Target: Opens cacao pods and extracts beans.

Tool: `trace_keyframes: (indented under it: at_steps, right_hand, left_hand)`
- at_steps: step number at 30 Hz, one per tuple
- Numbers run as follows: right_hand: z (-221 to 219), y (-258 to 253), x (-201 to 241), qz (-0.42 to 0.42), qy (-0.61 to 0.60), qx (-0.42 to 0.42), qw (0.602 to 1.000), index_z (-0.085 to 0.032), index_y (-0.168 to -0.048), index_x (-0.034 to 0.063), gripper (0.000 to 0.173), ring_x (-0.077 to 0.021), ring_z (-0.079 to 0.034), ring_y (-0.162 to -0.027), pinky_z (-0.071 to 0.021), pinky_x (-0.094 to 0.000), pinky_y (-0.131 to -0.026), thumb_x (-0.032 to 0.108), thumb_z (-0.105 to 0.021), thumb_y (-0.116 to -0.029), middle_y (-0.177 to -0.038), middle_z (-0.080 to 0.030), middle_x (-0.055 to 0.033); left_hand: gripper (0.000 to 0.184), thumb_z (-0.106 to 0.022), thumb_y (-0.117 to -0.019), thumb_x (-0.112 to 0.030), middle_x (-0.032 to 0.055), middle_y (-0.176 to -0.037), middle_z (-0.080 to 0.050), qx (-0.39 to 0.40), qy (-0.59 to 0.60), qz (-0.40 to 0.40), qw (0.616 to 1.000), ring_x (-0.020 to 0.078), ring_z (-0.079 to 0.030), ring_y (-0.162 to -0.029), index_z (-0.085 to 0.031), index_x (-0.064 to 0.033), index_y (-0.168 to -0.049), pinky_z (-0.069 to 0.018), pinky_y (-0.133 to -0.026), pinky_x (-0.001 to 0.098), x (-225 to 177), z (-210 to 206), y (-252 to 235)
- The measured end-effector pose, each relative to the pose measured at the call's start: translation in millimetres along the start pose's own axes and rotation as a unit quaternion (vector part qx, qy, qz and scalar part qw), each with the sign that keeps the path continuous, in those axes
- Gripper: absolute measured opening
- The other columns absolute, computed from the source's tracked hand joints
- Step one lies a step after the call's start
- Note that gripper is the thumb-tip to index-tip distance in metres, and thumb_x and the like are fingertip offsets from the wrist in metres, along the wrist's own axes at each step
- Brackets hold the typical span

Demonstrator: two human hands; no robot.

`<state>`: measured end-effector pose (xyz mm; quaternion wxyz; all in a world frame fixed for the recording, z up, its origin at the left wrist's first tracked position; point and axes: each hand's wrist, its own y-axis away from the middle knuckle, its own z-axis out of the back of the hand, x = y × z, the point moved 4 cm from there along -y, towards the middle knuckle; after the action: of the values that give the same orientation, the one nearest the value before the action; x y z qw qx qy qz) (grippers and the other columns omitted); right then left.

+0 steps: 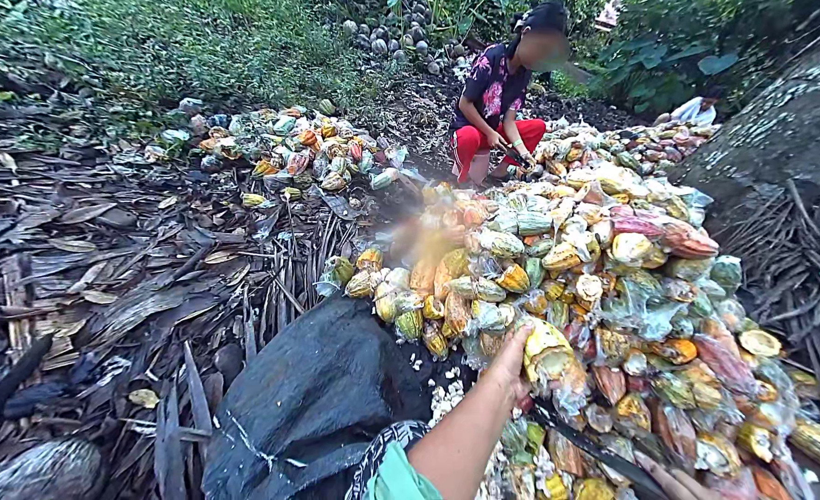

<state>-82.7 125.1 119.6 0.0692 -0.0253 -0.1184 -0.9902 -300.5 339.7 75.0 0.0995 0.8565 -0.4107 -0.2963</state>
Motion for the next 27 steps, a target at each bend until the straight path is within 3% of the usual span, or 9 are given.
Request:
trace_keyframes:
  at_steps: [3,6,11,13,17,19,21,24,27]
  right_hand:
    - [14,-2,8,0.067,-0.011,-0.146,0.987,-0.056,-0.141,-0.0043,0.043,-0.0465,-0.072,-0.083,-0.0589,-0.0595,-0.070,0.014,-0.055,-0.1013,-0.103,-0.069,-0.0303]
    - [2,-10,14,0.050,0.037,-0.228,0.972,-0.062,-0.139,0.0054,0.047,-0.0369,-0.071,-0.065,-0.0580,-0.0524,-0.054,0.026,-0.047,-0.0996,-0.089,-0.070,-0.0201]
    - [-13,9,16,0.012,0.065,-0.085,0.994,-0.063,-0.142,0.0153,0.048,-0.0448,-0.070,-0.067,-0.0563,-0.0606,-0.055,0.008,-0.062,-0.0942,-0.094,-0.070,-0.0260]
    - [-14,22,15,0.014,0.056,-0.102,0.993,-0.063,-0.141,0.0119,0.045,-0.0420,-0.070,-0.068,-0.0570,-0.0580,-0.055,0.015,-0.058,-0.0960,-0.092,-0.069,-0.0230]
    - [3,25,35,-0.051,-0.053,-0.178,0.981,-0.056,-0.142,-0.0011,0.050,-0.0431,-0.074,-0.091,-0.0588,-0.0613,-0.075,0.026,-0.047,-0.1019,-0.116,-0.072,-0.0238]
    - [4,14,53,-0.093,-0.105,-0.157,0.978,-0.051,-0.146,-0.0009,0.049,-0.0421,-0.073,-0.099,-0.0575,-0.0609,-0.083,0.024,-0.046,-0.1038,-0.124,-0.069,-0.0230]
    - [1,-4,72,-0.129,-0.153,-0.126,0.972,-0.047,-0.149,-0.0001,0.049,-0.0420,-0.072,-0.101,-0.0559,-0.0610,-0.087,0.021,-0.046,-0.1055,-0.121,-0.069,-0.0240]
    - [-19,-28,90,-0.155,-0.235,-0.156,0.947,-0.049,-0.144,-0.0044,0.046,-0.0358,-0.071,-0.094,-0.0564,-0.0527,-0.086,0.020,-0.045,-0.1057,-0.109,-0.070,-0.0242]
    - [-45,-34,99,-0.142,-0.273,-0.228,0.924,-0.053,-0.138,-0.0072,0.042,-0.0259,-0.070,-0.087,-0.0575,-0.0423,-0.083,0.019,-0.045,-0.1055,-0.103,-0.070,-0.0209]
  left_hand:
    - [0.052,-0.042,-0.1078,-0.044,0.0188,-0.120,-0.062,-0.017,-0.008,-0.019,1.000,0.0342,-0.065,-0.101,-0.033,-0.0192,-0.153,-0.0562,-0.079,0.0545,-7,4,-5]
    - [0.047,-0.041,-0.1075,-0.046,0.0177,-0.114,-0.063,-0.035,0.018,0.003,0.999,0.0319,-0.066,-0.096,-0.045,-0.0129,-0.141,-0.0571,-0.078,0.0515,-9,0,4]
    - [0.055,-0.040,-0.1017,-0.061,0.0140,-0.113,-0.063,-0.032,0.102,-0.010,0.994,0.0299,-0.065,-0.095,-0.053,-0.0154,-0.129,-0.0568,-0.076,0.0497,-18,5,8]
    - [0.055,-0.042,-0.1004,-0.062,0.0127,-0.114,-0.063,-0.036,0.095,-0.023,0.995,0.0290,-0.065,-0.095,-0.053,-0.0176,-0.130,-0.0569,-0.074,0.0483,-25,7,9]
    - [0.052,-0.040,-0.1042,-0.057,0.0138,-0.111,-0.065,-0.036,-0.003,-0.059,0.998,0.0282,-0.067,-0.092,-0.053,-0.0147,-0.132,-0.0586,-0.071,0.0467,-29,6,5]
    - [0.053,-0.040,-0.1067,-0.052,0.0152,-0.120,-0.063,-0.015,-0.125,-0.104,0.987,0.0280,-0.066,-0.100,-0.043,-0.0172,-0.146,-0.0579,-0.078,0.0478,-25,2,3]
    - [0.067,-0.046,-0.1050,-0.047,0.0193,-0.134,-0.057,0.039,-0.242,-0.137,0.960,0.0309,-0.063,-0.110,-0.019,-0.0203,-0.161,-0.0568,-0.085,0.0514,-19,-3,3]
    - [0.087,-0.059,-0.0974,-0.043,0.0209,-0.137,-0.055,0.114,-0.325,-0.155,0.926,0.0281,-0.066,-0.101,-0.007,-0.0209,-0.163,-0.0596,-0.077,0.0461,-10,-12,7]
    - [0.094,-0.061,-0.0941,-0.047,0.0170,-0.134,-0.057,0.134,-0.367,-0.140,0.910,0.0213,-0.067,-0.093,-0.002,-0.0236,-0.163,-0.0589,-0.071,0.0384,-11,-14,13]
